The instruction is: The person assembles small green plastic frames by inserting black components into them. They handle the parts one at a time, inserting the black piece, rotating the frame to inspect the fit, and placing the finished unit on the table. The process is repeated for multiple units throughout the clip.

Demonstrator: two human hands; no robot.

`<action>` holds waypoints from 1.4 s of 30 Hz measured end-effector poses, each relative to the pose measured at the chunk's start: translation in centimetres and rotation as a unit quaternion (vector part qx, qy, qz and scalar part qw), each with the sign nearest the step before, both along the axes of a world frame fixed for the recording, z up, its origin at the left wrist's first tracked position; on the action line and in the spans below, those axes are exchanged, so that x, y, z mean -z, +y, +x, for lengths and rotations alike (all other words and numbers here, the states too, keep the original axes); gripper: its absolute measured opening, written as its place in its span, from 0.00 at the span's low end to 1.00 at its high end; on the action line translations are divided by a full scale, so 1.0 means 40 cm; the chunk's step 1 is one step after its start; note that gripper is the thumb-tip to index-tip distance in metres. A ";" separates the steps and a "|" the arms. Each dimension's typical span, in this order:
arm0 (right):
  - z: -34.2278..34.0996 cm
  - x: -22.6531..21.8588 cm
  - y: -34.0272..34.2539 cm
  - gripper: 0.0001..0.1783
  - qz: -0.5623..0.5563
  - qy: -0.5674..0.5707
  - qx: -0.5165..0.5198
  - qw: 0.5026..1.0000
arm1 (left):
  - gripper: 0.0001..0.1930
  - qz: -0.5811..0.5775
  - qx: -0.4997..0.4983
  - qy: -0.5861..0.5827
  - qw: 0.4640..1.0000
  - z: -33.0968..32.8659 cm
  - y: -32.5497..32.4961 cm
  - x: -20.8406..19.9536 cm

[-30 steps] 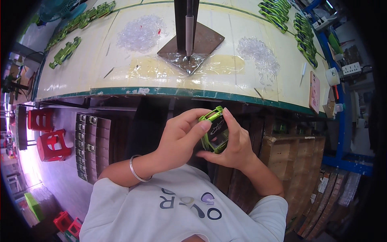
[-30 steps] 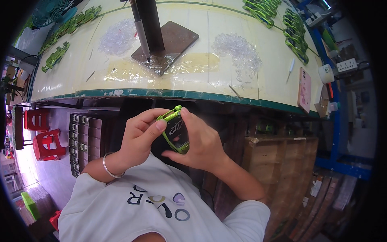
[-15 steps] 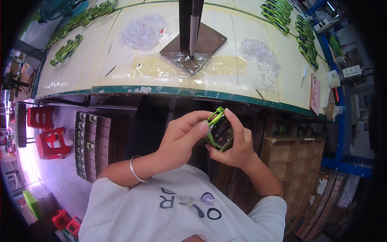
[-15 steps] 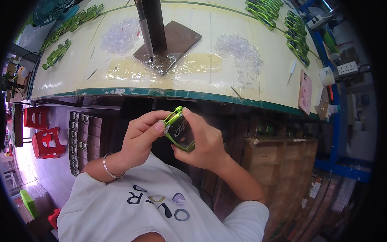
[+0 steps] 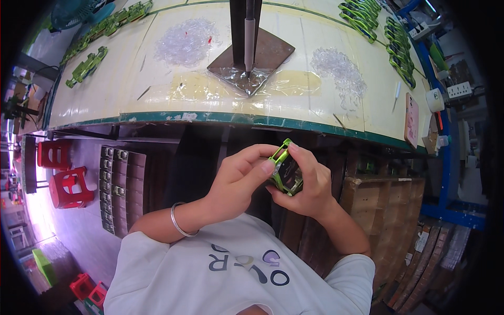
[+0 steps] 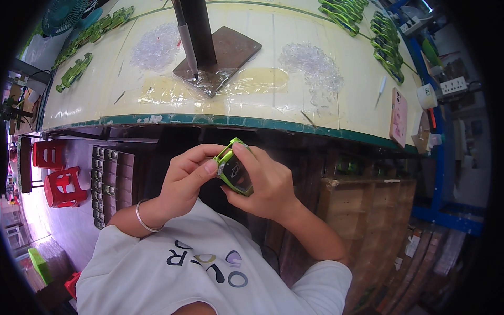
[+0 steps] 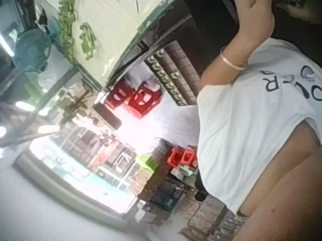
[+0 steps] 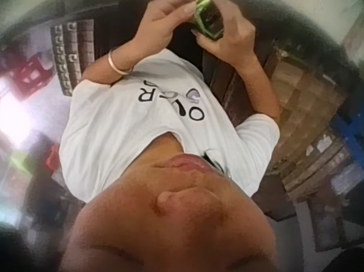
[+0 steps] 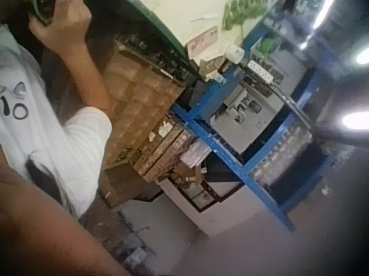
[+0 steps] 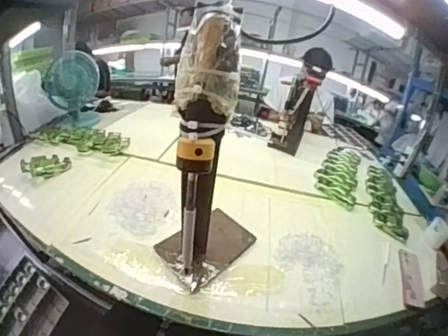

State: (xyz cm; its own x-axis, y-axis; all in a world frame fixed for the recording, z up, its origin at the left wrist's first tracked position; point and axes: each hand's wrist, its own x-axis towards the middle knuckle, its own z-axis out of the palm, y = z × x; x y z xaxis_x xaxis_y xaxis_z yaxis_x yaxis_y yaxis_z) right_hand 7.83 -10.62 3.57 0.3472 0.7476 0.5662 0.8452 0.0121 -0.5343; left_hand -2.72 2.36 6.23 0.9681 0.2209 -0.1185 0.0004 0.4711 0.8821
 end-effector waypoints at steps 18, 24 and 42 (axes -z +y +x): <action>-0.010 0.016 0.005 0.32 0.060 -0.041 -0.014 0.997 | 0.26 0.232 -0.020 -0.079 0.969 0.017 0.046 0.034; -0.018 0.015 -0.008 0.43 0.021 0.025 -0.148 0.988 | 0.28 0.330 0.058 -0.199 0.921 0.042 0.088 0.065; -0.006 -0.080 0.200 0.29 0.191 0.807 -0.148 0.539 | 0.55 -0.134 0.018 -0.101 0.986 0.091 0.134 0.052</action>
